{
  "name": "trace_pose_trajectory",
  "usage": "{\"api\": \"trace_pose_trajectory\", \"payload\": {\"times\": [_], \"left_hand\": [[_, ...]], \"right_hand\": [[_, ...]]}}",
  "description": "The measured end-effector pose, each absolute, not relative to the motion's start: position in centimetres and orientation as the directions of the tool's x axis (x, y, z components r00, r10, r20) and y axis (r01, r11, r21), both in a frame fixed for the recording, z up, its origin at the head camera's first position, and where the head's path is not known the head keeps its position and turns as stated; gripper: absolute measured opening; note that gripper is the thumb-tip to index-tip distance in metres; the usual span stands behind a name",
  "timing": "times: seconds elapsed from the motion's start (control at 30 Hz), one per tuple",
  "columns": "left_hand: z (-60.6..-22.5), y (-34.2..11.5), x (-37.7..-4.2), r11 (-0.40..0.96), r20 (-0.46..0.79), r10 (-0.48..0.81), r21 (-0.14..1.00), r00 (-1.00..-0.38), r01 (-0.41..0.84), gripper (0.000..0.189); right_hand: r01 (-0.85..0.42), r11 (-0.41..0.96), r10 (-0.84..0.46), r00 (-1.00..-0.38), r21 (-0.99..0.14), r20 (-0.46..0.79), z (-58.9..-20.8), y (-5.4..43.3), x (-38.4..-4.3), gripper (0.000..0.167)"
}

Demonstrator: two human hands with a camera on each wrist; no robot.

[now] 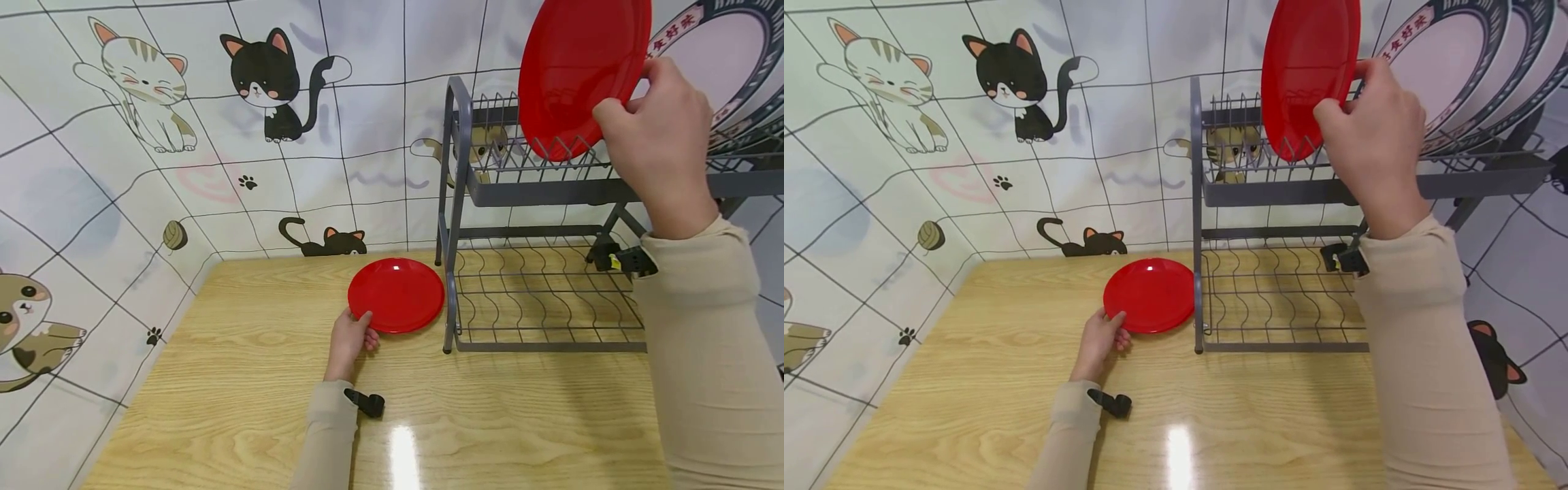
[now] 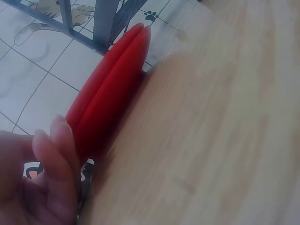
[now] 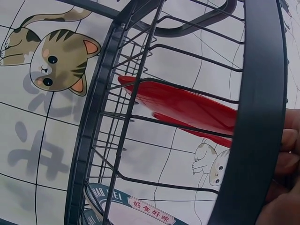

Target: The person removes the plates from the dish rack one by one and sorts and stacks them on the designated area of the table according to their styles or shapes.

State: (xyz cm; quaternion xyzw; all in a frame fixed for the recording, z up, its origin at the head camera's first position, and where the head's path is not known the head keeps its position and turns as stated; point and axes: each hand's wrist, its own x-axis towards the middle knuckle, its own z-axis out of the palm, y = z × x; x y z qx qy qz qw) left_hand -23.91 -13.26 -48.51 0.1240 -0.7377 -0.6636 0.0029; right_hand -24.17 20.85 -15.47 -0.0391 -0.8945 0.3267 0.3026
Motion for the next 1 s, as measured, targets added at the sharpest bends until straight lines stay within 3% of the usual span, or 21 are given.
{"api": "trace_pose_trajectory", "payload": {"times": [0.77,1.0], "left_hand": [[-47.9,-13.6,-23.6,0.123,-0.197,-0.234,0.965,-0.952,-0.230,0.037],[-48.1,-13.6,-23.8,0.155,-0.195,-0.262,0.958,-0.945,-0.241,0.036]], "right_hand": [[-0.262,0.662,0.321,-0.748,-0.702,0.581,-15.4,19.5,-23.8,0.048],[-0.327,0.556,0.365,-0.730,-0.764,0.578,-15.4,19.7,-23.6,0.049]]}}
